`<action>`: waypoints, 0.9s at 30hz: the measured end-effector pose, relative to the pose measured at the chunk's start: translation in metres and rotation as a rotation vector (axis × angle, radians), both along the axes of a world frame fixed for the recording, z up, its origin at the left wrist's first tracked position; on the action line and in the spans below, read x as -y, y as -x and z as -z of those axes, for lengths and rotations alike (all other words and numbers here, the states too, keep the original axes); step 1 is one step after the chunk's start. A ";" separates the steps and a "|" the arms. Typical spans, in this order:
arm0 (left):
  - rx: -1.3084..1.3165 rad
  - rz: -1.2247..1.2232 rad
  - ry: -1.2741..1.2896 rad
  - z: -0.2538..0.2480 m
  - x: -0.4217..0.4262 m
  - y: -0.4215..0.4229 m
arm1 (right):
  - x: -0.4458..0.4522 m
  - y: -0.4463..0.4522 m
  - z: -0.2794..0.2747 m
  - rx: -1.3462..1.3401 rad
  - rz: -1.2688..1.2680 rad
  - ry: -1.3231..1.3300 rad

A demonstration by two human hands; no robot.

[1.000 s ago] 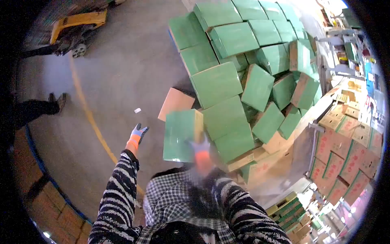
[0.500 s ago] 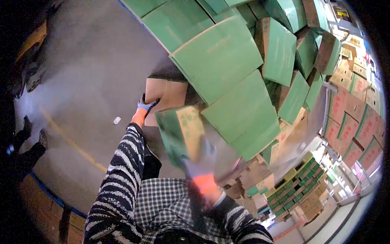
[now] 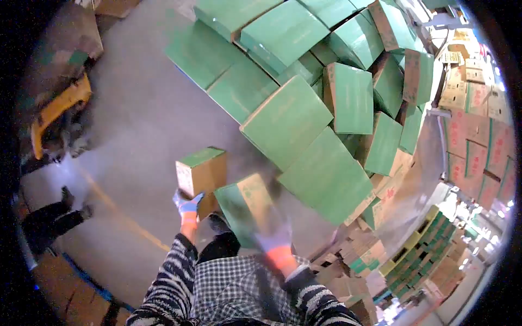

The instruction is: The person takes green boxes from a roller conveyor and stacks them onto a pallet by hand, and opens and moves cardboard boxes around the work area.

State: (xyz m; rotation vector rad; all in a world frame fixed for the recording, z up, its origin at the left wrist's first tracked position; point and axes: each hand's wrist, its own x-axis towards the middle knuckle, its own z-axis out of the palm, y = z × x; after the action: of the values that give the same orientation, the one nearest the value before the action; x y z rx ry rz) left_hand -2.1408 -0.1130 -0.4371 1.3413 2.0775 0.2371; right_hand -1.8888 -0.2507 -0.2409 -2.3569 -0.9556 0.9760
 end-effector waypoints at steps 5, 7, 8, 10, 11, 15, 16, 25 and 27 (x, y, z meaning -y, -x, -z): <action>-0.610 0.304 -0.436 -0.208 -0.124 -0.002 | -0.034 0.018 0.000 -0.255 0.258 -0.267; -0.676 0.356 -0.674 -0.250 -0.167 -0.021 | -0.077 0.030 -0.006 -0.275 0.447 -0.316; -0.695 0.351 -0.756 -0.269 -0.190 -0.037 | -0.103 0.041 -0.006 -0.405 0.569 -0.369; -0.675 0.352 -0.914 -0.283 -0.238 -0.066 | -0.155 0.041 -0.001 -0.526 0.712 -0.436; -0.663 0.370 -0.909 -0.280 -0.258 -0.082 | -0.181 0.037 0.002 -0.517 0.740 -0.441; -0.612 0.487 -0.760 -0.257 -0.317 -0.163 | -0.276 0.014 0.038 -0.458 0.870 -0.430; -0.589 0.536 -0.715 -0.247 -0.321 -0.183 | -0.285 0.009 0.059 -0.501 0.895 -0.483; 0.048 1.042 -0.257 -0.190 -0.355 -0.186 | -0.304 -0.011 0.117 -0.563 1.173 -0.372; 0.267 1.152 0.062 -0.189 -0.396 -0.176 | -0.304 -0.002 0.138 -0.588 1.213 -0.335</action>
State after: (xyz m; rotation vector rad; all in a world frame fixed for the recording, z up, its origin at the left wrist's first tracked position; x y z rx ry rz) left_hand -1.9652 0.2828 -0.2479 2.0770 0.8509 -0.1480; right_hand -1.8870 0.0538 -0.3791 -1.6724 0.4950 0.7716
